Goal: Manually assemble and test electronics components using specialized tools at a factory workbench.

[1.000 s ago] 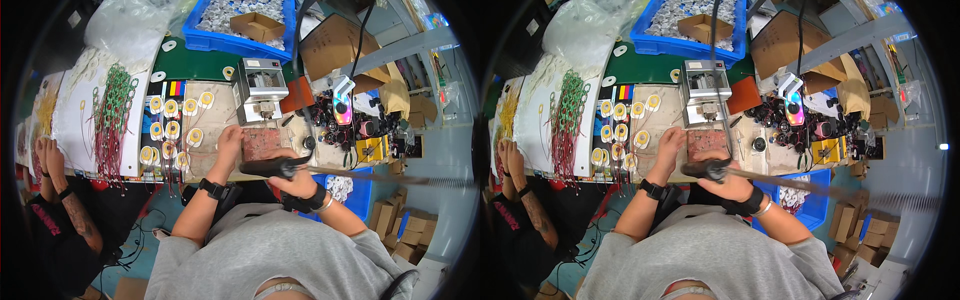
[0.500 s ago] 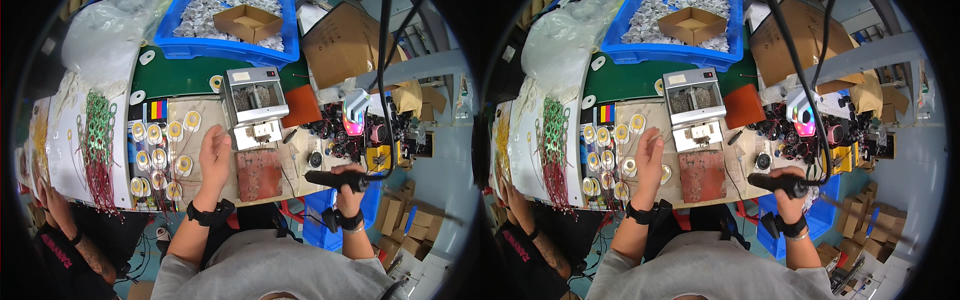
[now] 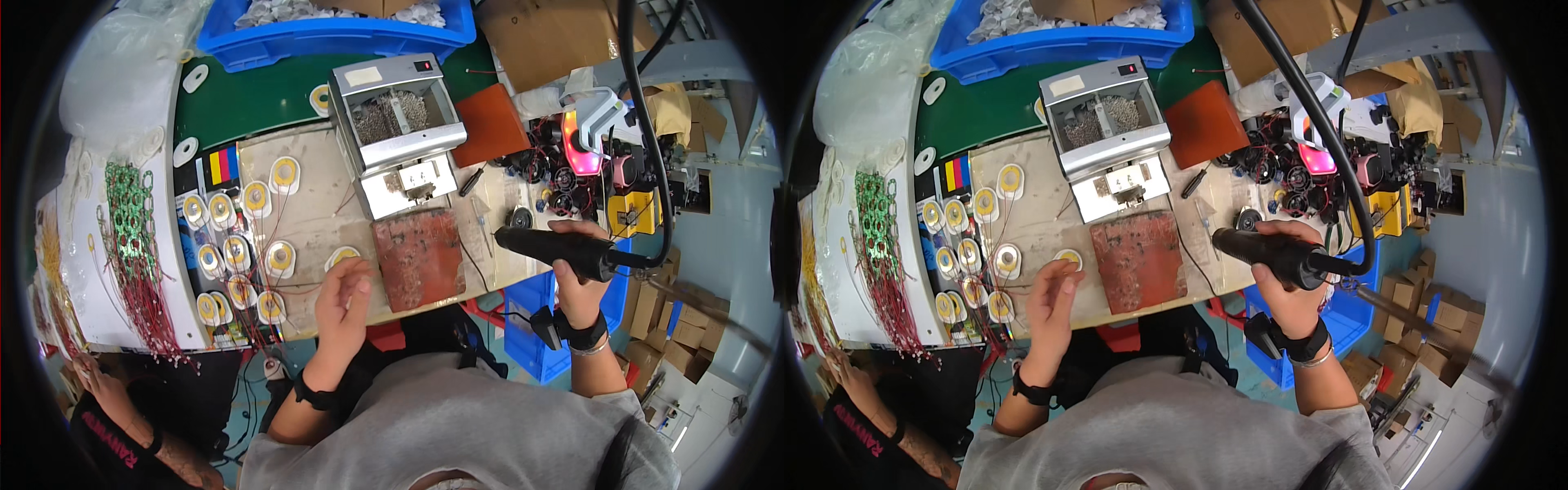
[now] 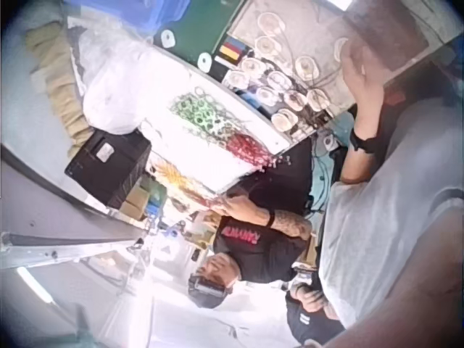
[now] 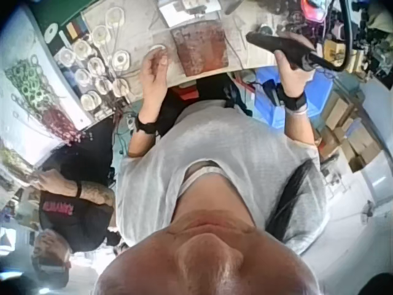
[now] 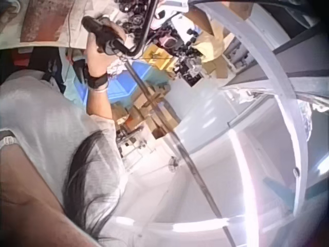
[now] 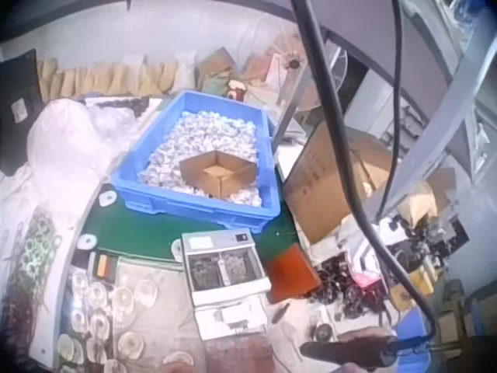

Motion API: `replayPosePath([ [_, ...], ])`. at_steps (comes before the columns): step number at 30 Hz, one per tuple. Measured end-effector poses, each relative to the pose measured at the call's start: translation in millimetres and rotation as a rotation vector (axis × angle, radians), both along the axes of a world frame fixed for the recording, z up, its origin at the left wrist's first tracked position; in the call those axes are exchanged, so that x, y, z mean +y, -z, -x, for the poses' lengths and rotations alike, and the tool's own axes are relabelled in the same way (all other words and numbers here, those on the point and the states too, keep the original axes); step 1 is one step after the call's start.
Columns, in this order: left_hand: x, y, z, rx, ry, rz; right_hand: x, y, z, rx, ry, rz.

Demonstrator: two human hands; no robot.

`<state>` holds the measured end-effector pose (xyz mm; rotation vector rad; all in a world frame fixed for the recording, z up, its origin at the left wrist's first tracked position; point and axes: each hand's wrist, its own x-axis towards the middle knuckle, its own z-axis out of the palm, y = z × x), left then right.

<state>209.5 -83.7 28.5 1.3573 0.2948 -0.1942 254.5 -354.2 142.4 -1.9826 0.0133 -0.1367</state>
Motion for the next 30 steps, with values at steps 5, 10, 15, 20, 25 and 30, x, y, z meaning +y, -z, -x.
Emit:
replayPosePath([
  [5, 5, 2, -24, -0.203, 0.009, -0.132, -2, 17, -6, -0.208, -0.005, -0.123],
  [10, -3, 4, -1, -0.304, -0.016, -0.086, -2, 30, -8, -0.286, -0.109, -0.232],
  [15, -23, 31, 34, -0.403, -0.01, -0.188, -3, 38, -9, -0.374, -0.182, -0.305],
  [20, -38, 38, 65, -0.384, -0.011, -0.262, 17, 40, -6, -0.412, -0.306, -0.273],
  [25, -78, 8, 56, -0.76, 0.061, -0.62, 11, 84, 92, -0.493, -0.175, -0.38],
  [30, -102, -4, 42, -0.864, -0.081, -0.355, -30, 101, 152, -0.295, -1.232, -0.111],
])
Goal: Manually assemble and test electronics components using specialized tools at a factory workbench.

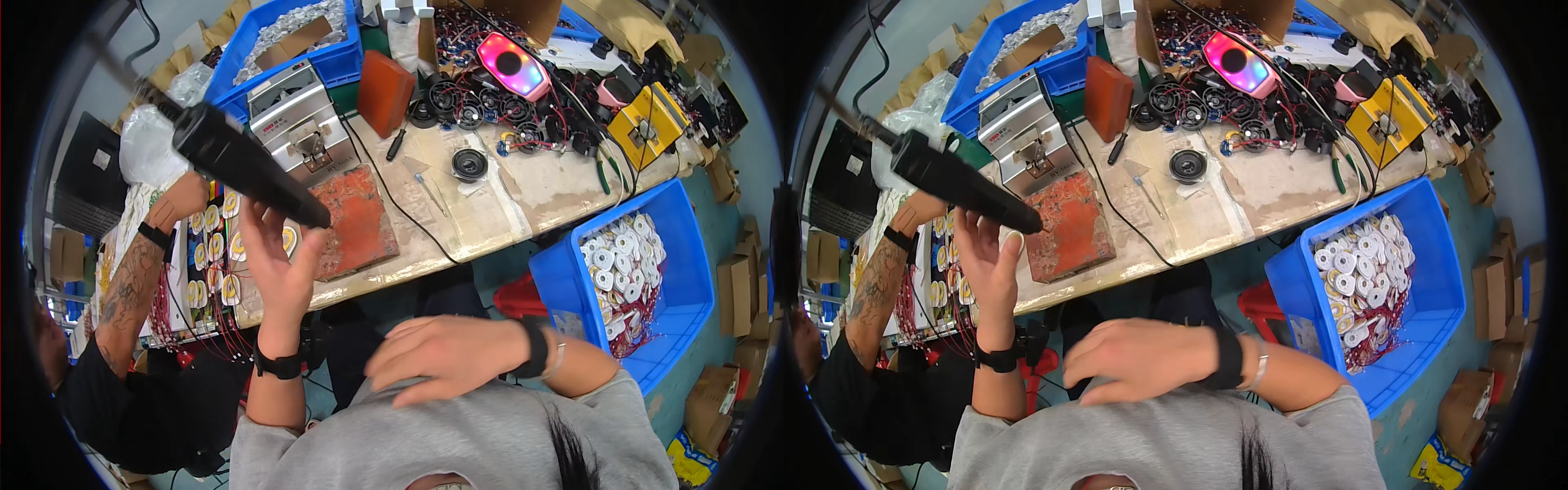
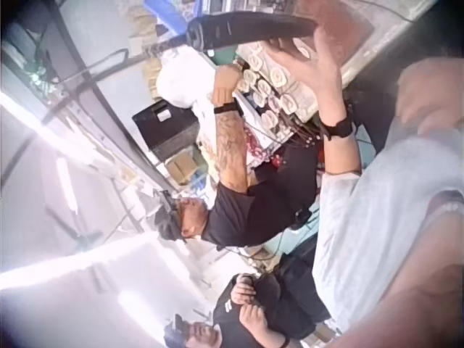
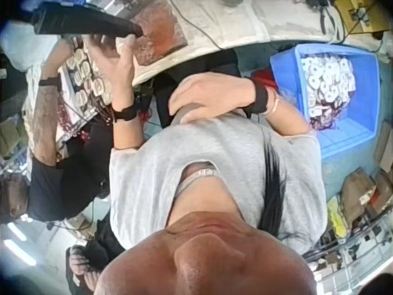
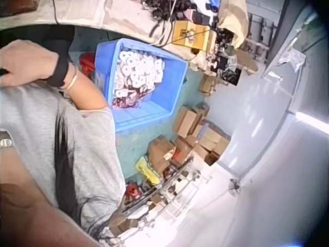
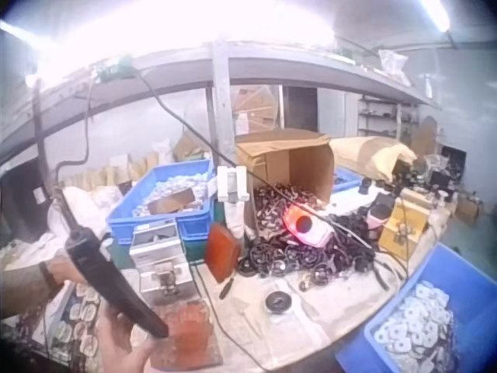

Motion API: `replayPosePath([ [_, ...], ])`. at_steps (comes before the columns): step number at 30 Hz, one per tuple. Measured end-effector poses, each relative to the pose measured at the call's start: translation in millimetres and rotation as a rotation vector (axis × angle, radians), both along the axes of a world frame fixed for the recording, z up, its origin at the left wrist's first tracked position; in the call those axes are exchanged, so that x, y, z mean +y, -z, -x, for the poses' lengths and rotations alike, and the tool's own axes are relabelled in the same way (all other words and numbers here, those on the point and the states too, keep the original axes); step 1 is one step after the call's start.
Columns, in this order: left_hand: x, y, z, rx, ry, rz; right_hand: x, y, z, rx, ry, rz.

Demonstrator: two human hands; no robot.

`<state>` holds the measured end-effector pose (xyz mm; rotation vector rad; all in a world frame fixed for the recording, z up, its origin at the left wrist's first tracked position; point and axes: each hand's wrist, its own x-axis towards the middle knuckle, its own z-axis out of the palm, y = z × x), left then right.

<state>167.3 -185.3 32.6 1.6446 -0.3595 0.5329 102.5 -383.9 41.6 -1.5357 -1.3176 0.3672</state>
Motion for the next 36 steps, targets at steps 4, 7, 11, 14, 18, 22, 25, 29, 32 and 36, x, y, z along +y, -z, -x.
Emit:
replayPosePath([
  [4, 24, 1, 14, 0.072, -0.116, -0.034, -53, -13, -17, 0.173, 0.714, 0.062],
  [7, 30, 2, 35, 0.117, -0.043, -0.005, -71, 26, -55, 0.024, 1.05, 0.22],
  [11, 52, 11, 54, 0.18, 0.024, -0.012, -48, 52, -104, -0.314, 0.915, 0.473],
  [14, 75, 36, 66, 0.198, 0.053, 0.072, -19, 54, -129, -0.425, 0.933, 0.643],
  [18, 97, 61, 90, 0.42, 0.002, 0.063, -8, 58, -143, -0.5, 0.883, 0.998],
  [22, 126, 67, 101, 0.406, -0.085, -0.158, 3, 16, -115, -0.279, 0.875, 0.395],
  [25, 145, 56, 96, 0.449, -0.079, -0.123, 3, -16, -98, -0.038, 0.828, 0.291],
  [29, 155, 23, 73, 0.273, -0.067, -0.239, 15, -36, -101, 0.074, 0.771, 0.128],
  [32, 143, 0, 71, 0.384, 0.068, -0.206, 38, -54, -91, 0.071, 0.742, -0.103],
  [36, 134, 4, 51, 0.362, 0.081, -0.264, 71, -42, -113, -0.177, 0.901, 0.009],
])
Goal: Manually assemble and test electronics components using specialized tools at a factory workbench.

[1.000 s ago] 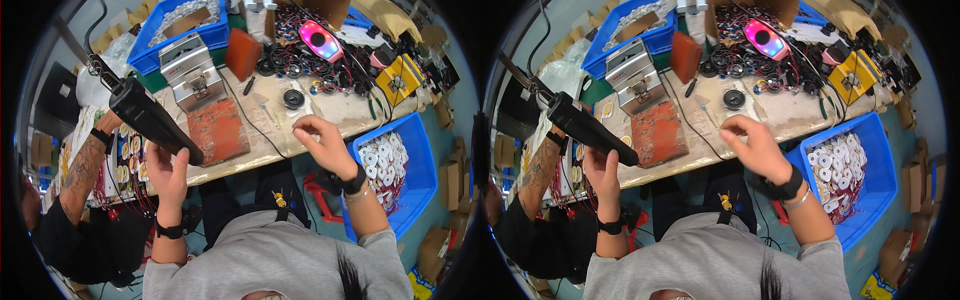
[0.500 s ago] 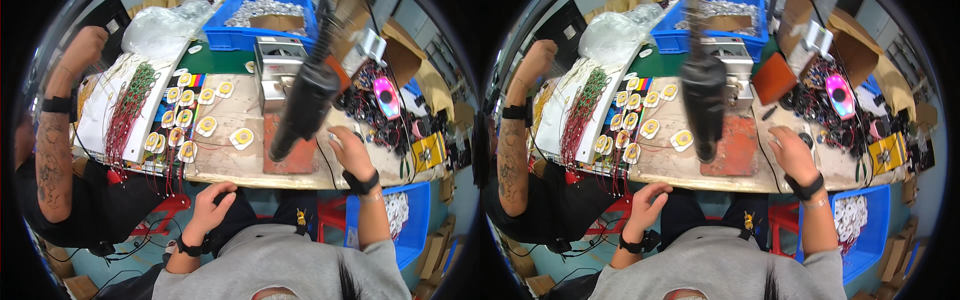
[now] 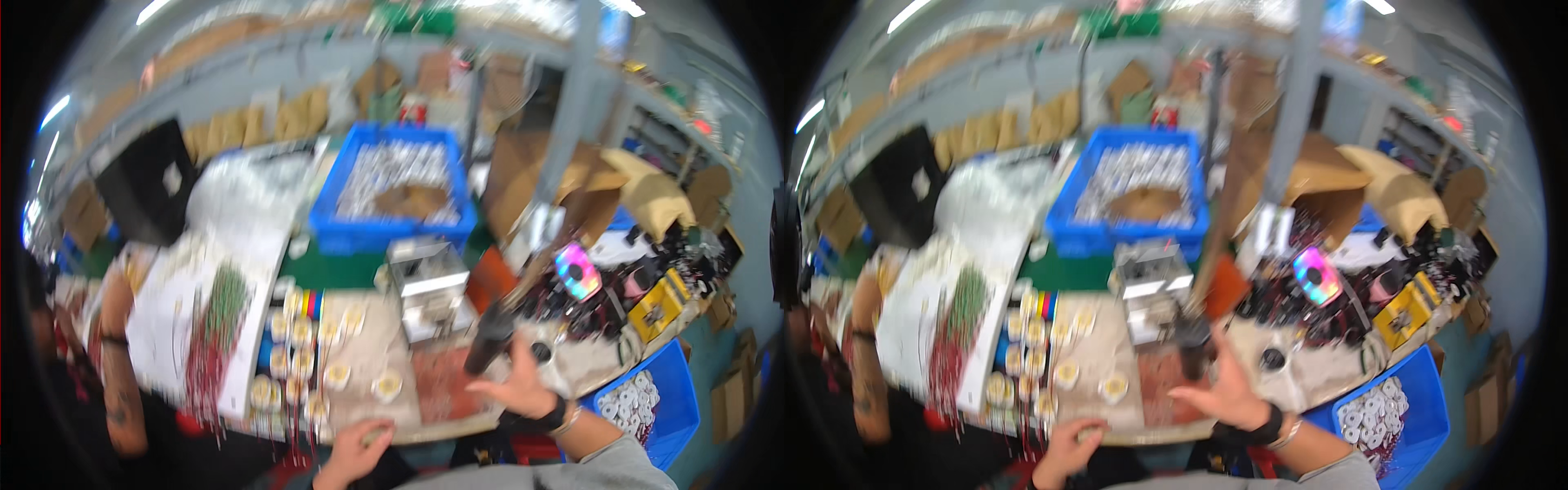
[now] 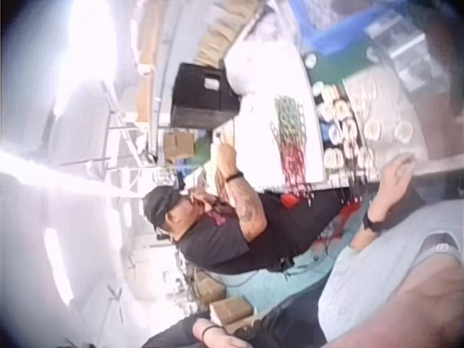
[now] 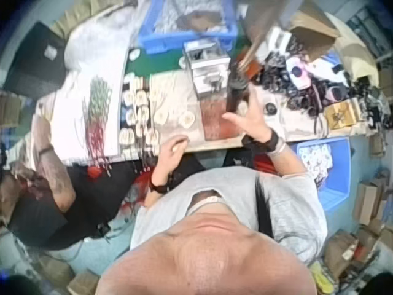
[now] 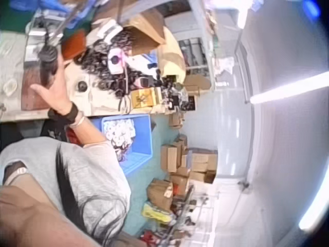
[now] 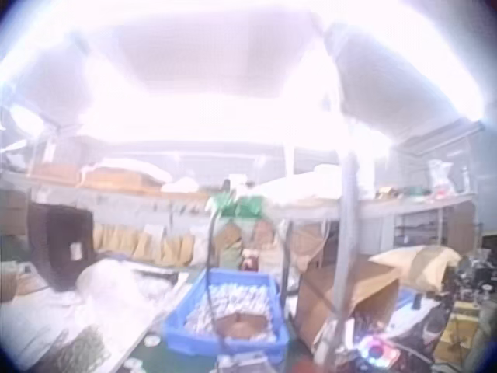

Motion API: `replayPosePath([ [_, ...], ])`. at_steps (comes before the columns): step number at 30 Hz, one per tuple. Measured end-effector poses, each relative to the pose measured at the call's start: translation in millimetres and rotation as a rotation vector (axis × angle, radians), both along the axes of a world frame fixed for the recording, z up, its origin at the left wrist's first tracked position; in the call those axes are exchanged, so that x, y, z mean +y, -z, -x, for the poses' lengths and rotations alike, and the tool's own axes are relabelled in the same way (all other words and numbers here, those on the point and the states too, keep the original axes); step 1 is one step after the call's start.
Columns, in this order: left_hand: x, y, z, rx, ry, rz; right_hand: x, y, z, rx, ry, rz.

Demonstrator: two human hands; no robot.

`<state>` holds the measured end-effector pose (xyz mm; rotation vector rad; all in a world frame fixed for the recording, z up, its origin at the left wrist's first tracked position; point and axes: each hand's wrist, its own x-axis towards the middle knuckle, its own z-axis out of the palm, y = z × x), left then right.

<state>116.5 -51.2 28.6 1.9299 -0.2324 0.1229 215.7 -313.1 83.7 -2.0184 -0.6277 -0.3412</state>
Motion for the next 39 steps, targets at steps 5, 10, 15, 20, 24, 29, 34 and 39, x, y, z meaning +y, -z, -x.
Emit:
replayPosePath([
  [5, -14, -75, 2, 0.238, -0.028, -0.009, 21, -41, 9, 0.383, 0.034, -0.193],
  [10, -9, -93, -15, 0.28, 0.04, 0.227, 1, -42, 20, 0.52, 0.019, -0.071],
  [15, -10, -101, -12, 0.251, 0.064, 0.077, -24, -59, 40, 0.499, -0.067, 0.065],
  [20, -2, -58, -9, 0.371, 0.249, -0.151, -74, -30, 75, 0.672, -0.171, 0.285],
  [24, -18, -53, -18, 0.392, 0.323, -0.23, -120, 66, 121, 0.854, -0.298, 0.418],
  [29, -45, -39, -47, 0.408, 0.408, -0.304, -126, 173, 141, 0.965, -0.256, 0.514],
  [34, -66, -34, -83, 0.403, 0.485, -0.396, -133, 249, 171, 1.361, -0.142, 0.337],
  [39, -72, -20, -101, 0.455, 0.542, -0.483, -141, 203, 188, 1.336, -0.359, 0.214],
])
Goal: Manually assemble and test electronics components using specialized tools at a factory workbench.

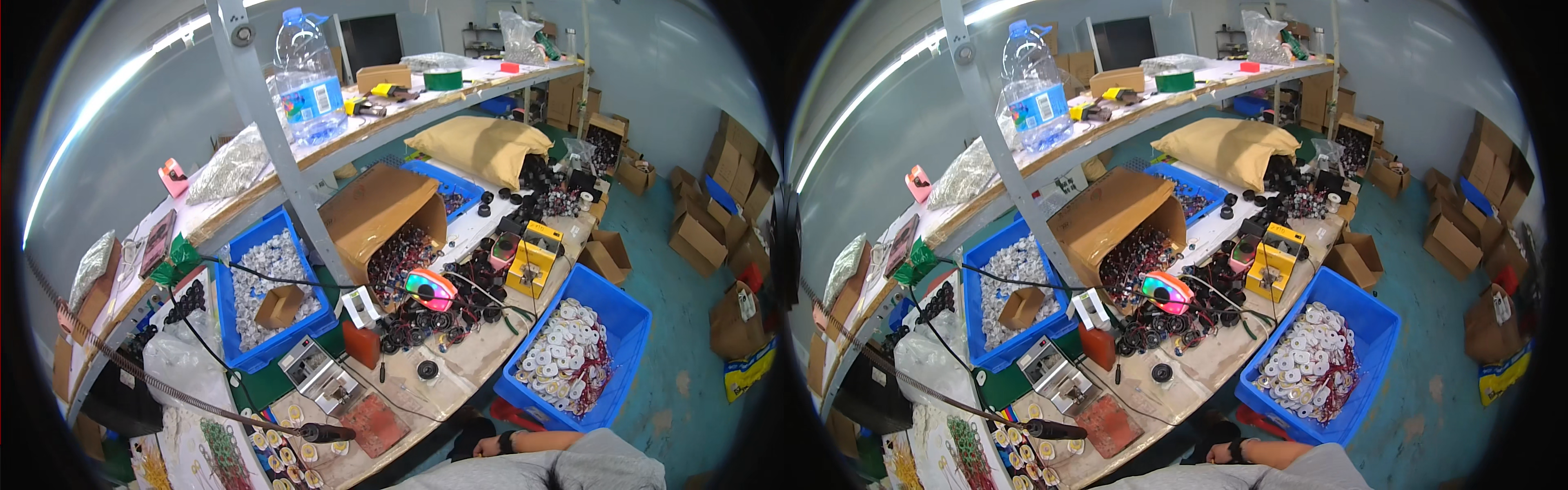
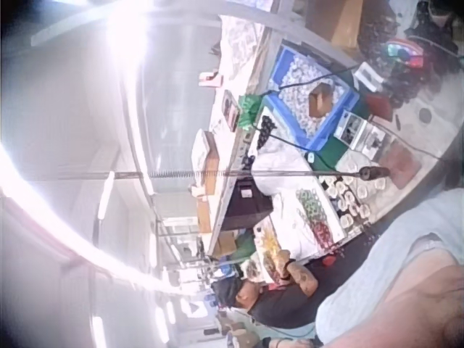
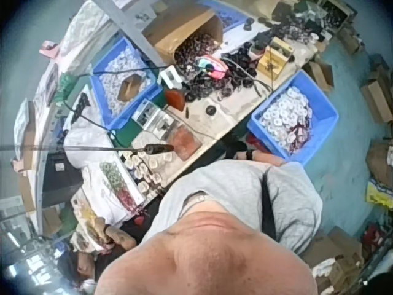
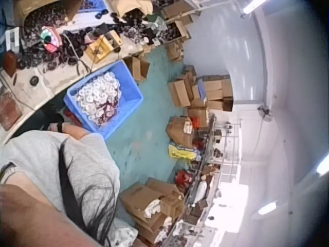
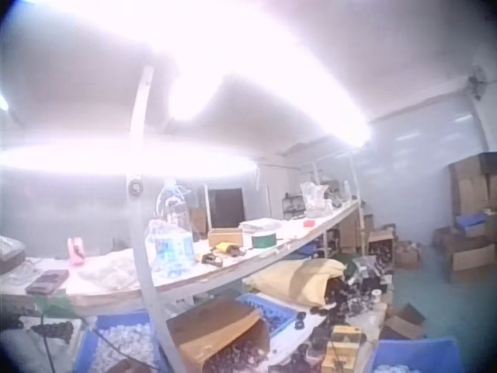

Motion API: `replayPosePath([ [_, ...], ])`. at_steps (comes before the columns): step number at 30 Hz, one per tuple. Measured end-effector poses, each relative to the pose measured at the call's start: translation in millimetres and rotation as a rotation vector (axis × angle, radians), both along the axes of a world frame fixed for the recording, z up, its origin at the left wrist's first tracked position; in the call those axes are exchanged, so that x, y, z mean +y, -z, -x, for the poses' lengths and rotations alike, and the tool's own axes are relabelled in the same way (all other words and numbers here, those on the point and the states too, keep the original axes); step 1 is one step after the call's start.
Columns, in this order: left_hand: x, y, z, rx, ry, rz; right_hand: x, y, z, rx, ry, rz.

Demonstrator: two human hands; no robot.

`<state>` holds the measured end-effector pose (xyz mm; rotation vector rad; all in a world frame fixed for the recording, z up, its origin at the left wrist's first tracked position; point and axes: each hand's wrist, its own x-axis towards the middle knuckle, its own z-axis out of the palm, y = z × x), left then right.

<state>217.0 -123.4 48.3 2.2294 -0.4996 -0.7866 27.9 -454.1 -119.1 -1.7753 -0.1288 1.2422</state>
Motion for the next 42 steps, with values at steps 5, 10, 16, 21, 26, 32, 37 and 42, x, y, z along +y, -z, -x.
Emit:
replayPosePath([
  [5, 45, 44, 66, 0.203, 0.015, -0.158, -31, -56, 23, 0.367, 0.173, -0.055],
  [10, 89, 95, 159, 0.423, 0.03, -0.298, -23, -49, -18, -0.2, -0.079, 0.305],
  [16, 70, 162, 166, 0.343, 0.107, -0.349, 5, -83, -35, -0.802, 0.086, 0.297],
  [21, 38, 207, 179, 0.138, -0.152, -0.201, 25, -89, -43, -1.132, 0.364, 0.041],
  [26, 27, 171, 200, 0.138, -0.212, -0.005, 18, -99, -67, -1.344, 0.459, 0.1],
  [32, 15, 131, 174, 0.04, -0.308, 0.071, 18, -85, -113, -1.357, 0.357, 0.176],
  [37, 19, 106, 176, -0.014, -0.349, 0.08, 32, -93, -164, -1.273, 0.177, 0.519],
  [42, 10, 90, 173, 0.017, -0.306, 0.02, 57, -79, -200, -1.339, 0.225, 0.612],
])
